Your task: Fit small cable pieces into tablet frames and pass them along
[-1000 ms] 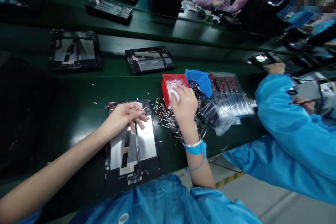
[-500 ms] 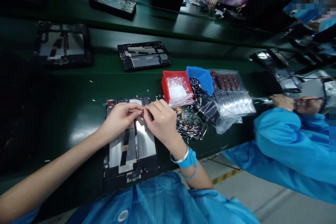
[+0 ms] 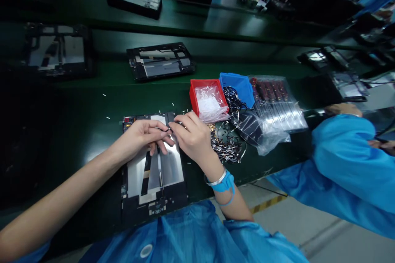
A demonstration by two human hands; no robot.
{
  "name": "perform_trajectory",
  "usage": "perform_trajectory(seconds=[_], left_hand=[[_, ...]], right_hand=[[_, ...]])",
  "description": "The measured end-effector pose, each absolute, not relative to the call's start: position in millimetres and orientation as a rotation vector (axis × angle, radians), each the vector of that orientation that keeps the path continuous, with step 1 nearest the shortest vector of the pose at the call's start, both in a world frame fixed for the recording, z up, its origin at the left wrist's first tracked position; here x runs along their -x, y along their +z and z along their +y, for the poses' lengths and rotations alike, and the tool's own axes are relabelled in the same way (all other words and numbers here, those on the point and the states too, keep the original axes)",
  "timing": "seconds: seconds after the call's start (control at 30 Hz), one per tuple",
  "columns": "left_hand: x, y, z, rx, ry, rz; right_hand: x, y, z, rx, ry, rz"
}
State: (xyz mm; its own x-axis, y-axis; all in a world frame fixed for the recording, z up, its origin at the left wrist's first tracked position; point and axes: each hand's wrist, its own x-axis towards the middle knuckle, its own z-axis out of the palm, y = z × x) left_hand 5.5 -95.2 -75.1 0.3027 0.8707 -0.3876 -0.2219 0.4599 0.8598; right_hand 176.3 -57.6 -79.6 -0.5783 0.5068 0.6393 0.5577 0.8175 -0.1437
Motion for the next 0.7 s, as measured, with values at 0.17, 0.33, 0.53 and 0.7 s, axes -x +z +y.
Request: perform_trajectory(seconds=[0.17,0.33,0.53,0.7], left_hand=[[15,-69,-77,-0.926,0.855,1.22],[63,-67,-1,-0.834,1.324,1.855],[99,-59,66,-0.644,1.138,1.835],[98,-51,77,-0.686,1.175,1.601]], right_hand=[[-178,-86,-56,0.756,-0.001,-2.16],[-191,-84,-56,0.867,0.033,-2.055],[-198,-76,-59,0.876,0.14,-1.969],[-203,-71,-60,0.856,0.201,-1.934]])
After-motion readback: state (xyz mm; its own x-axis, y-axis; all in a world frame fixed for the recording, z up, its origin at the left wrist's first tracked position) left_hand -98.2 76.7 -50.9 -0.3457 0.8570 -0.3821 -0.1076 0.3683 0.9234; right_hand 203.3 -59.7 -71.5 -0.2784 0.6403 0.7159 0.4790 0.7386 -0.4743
